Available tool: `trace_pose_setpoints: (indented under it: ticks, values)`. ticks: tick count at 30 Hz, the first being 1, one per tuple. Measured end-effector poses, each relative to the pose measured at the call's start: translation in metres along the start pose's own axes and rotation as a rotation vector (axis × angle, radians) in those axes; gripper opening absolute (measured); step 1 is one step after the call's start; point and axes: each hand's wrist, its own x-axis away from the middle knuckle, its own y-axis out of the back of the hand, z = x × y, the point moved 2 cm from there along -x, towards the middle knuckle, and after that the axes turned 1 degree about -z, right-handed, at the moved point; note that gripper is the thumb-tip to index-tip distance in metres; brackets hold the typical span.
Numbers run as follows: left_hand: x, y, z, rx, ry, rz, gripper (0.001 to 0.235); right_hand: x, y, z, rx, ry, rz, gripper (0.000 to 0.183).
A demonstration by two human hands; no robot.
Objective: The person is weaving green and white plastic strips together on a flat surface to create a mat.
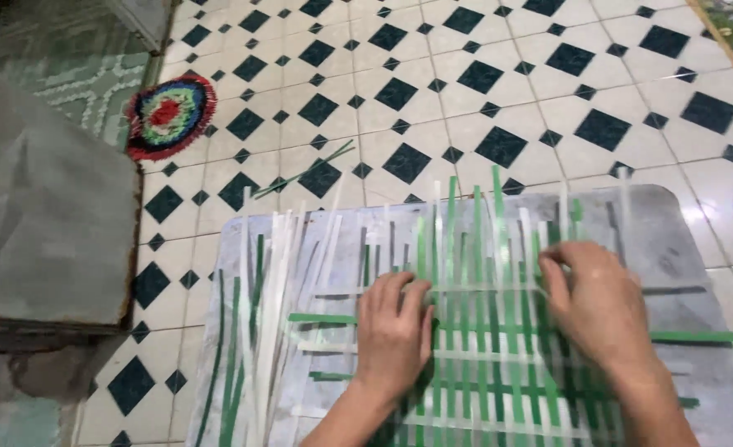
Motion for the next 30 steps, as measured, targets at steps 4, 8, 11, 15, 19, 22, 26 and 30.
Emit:
trace_pose_setpoints:
  ticks: [4, 8, 11, 15, 19, 22, 26, 30]
  values:
    - [-0.006, -0.026, -0.006, 0.011, -0.102, 0.160, 0.031, 0.016, -0.034, -0.039, 0.290, 0.142, -0.099, 0.025]
    - [-0.003, -0.045, 0.002, -0.017, -0.049, 0.189, 0.039, 0.022, -0.052, -0.045, 0.256, 0.073, -0.003, 0.035]
    - [-0.004, -0.046, 0.002, 0.002, -0.030, 0.217, 0.036, 0.027, -0.060, -0.052, 0.221, 0.117, -0.094, 0.026]
    - [-0.008, -0.047, 0.002, -0.040, -0.020, 0.212, 0.033, 0.034, -0.069, -0.057, 0.119, 0.147, -0.176, 0.027]
    - [-0.010, -0.050, 0.003, -0.028, -0.015, 0.196, 0.032, 0.030, -0.061, -0.055, 0.101, 0.165, -0.269, 0.050]
    - [-0.009, -0.050, 0.006, -0.010, -0.018, 0.215, 0.032, 0.027, -0.059, -0.052, 0.157, 0.209, -0.294, 0.038]
    - [-0.010, -0.052, 0.006, 0.005, 0.020, 0.258, 0.032, 0.026, -0.060, -0.054, 0.173, 0.207, -0.314, 0.033]
    - [-0.011, -0.054, 0.007, 0.028, 0.020, 0.241, 0.031, 0.031, -0.055, -0.051, 0.199, 0.237, -0.394, 0.018]
